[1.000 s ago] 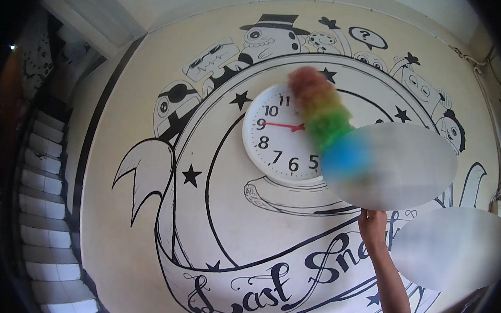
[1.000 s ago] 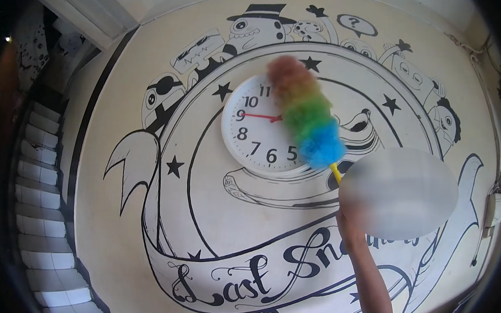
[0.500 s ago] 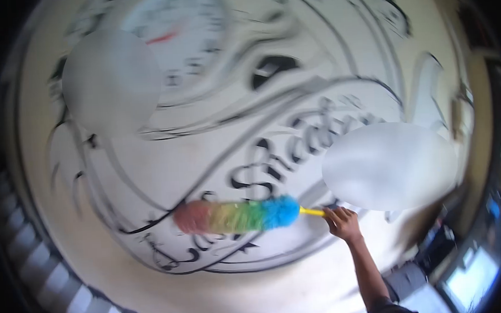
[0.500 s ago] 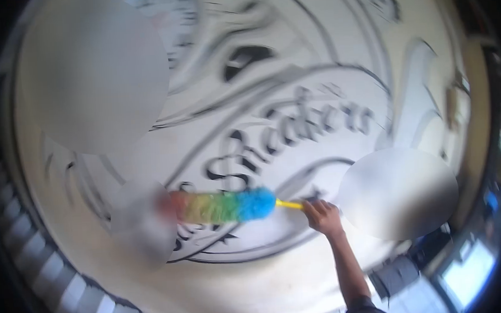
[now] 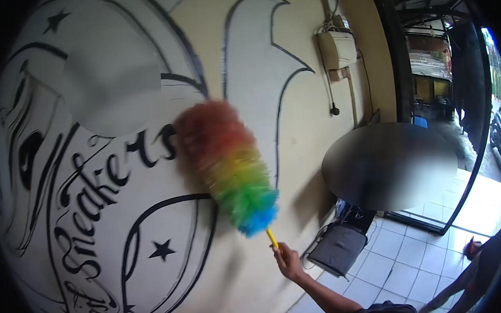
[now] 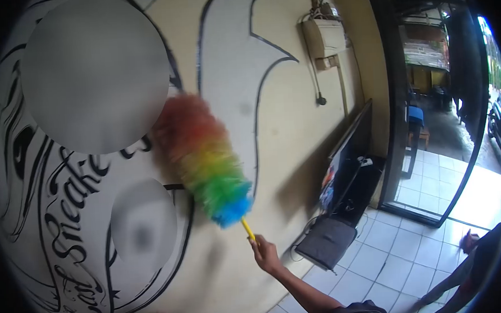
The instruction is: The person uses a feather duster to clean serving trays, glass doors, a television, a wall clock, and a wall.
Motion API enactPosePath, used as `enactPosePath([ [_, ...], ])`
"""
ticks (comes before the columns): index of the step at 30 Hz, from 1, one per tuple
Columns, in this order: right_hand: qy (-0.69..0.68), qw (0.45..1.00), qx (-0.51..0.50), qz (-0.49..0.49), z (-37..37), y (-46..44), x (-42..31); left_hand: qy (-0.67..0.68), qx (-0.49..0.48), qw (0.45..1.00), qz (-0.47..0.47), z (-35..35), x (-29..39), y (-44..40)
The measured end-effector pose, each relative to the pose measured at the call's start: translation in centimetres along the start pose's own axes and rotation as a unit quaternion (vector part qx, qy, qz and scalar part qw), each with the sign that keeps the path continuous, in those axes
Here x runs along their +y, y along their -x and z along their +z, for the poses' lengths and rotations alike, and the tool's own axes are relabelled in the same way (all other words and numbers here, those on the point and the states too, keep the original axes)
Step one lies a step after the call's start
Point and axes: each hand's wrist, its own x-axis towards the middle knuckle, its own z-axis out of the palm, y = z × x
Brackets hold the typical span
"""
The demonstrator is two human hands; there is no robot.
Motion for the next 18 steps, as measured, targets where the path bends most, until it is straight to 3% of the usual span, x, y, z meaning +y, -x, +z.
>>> enactPosePath([
  [1, -0.038, 0.999, 0.024, 0.01, -1.6, -1.5, 0.8, -0.157, -0.038, 0.985, 0.066, 6.6, 4.3, -0.4],
  [3, -0.098, 0.991, 0.034, 0.088, -4.2, -3.3, -1.0, -0.118, -0.086, 0.987, 0.072, 13.2, 3.6, -2.0],
  [5, -0.12, 0.985, 0.012, 0.127, -5.6, -3.5, -1.9, -0.286, -0.186, 0.915, 0.215, 19.3, 6.0, -3.2],
  [6, -0.12, 0.988, -0.009, 0.095, -6.0, -3.2, -0.8, -0.28, -0.19, 0.916, 0.217, 21.6, 5.8, -4.0],
  [8, -0.093, 0.994, -0.005, 0.064, -7.9, -4.0, -0.2, -0.404, -0.117, 0.814, 0.402, 25.5, 4.2, -6.6],
  [9, -0.088, 0.994, 0.022, 0.055, -9.2, -4.7, -0.3, -0.399, -0.117, 0.814, 0.405, 26.6, 3.4, -7.1],
  [11, -0.134, 0.981, 0.14, -0.005, -12.0, -9.1, 0.1, -0.537, -0.097, 0.772, 0.325, 27.3, 1.4, -8.0],
  [12, -0.13, 0.975, 0.181, -0.006, -13.9, -11.8, -0.5, -0.577, -0.086, 0.742, 0.331, 26.9, 0.0, -8.9],
  [16, -0.031, 0.937, 0.343, -0.06, -22.4, -24.1, -1.5, -0.598, -0.07, 0.724, 0.337, 26.9, -0.9, -9.4],
  [18, -0.032, 0.94, 0.339, 0.008, -26.4, -28.9, 0.1, -0.596, -0.078, 0.725, 0.337, 26.7, -1.0, -9.5],
])
